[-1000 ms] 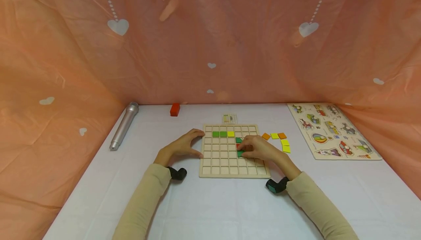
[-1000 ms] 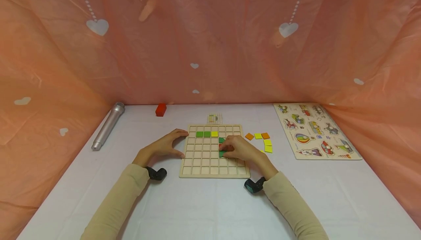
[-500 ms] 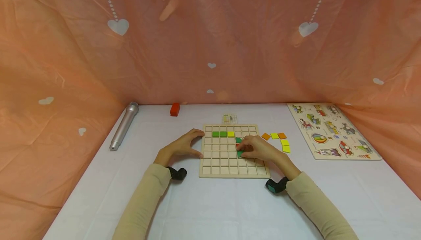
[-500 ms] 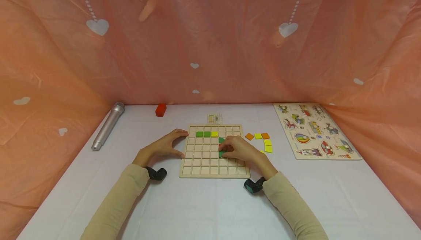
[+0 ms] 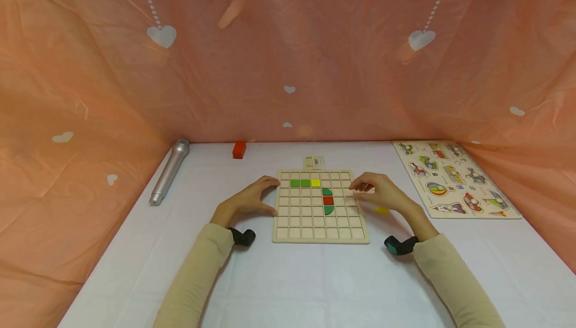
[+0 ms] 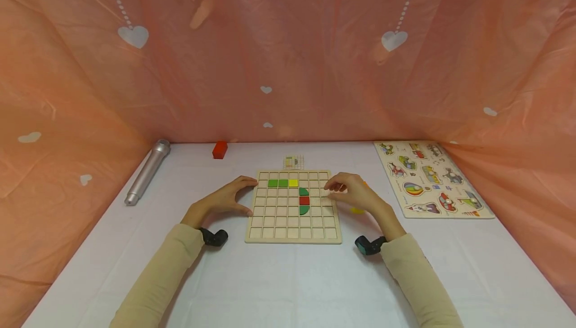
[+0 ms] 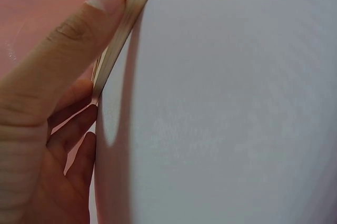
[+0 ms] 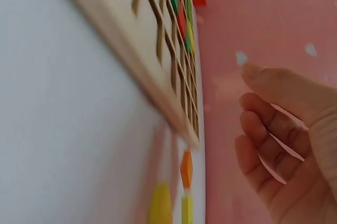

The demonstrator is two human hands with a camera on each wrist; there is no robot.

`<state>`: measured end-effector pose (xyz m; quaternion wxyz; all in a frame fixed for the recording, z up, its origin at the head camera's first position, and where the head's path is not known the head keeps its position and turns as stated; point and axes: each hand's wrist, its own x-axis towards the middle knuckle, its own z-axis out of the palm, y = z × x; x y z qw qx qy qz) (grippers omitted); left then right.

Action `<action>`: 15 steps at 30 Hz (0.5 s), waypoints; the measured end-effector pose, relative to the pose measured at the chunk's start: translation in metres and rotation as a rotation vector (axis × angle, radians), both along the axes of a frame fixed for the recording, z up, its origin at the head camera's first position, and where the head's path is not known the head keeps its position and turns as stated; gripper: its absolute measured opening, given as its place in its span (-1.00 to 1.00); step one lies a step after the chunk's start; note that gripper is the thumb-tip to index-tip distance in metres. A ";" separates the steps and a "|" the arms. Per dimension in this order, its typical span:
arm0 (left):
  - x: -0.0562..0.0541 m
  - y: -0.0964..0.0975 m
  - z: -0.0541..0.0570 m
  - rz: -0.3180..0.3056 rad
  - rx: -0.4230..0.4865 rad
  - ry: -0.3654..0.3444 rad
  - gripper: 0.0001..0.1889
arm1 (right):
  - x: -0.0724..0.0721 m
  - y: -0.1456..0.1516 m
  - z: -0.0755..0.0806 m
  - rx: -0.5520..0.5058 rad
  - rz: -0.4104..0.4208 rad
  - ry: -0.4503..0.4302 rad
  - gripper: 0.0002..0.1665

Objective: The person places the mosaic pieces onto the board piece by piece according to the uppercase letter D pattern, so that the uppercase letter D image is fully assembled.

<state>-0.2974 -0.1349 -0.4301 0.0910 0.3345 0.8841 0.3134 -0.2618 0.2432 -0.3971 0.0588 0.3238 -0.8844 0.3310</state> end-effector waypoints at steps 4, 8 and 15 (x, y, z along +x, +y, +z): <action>0.001 0.000 0.000 0.002 0.002 -0.004 -0.09 | 0.005 0.023 0.001 -0.001 -0.041 0.012 -0.75; 0.002 0.001 0.000 0.008 0.005 -0.016 -0.10 | 0.011 0.042 0.000 0.030 -0.050 -0.049 -0.78; 0.002 0.001 0.001 0.018 0.000 -0.026 -0.10 | 0.021 0.059 -0.007 0.120 -0.123 -0.155 -0.64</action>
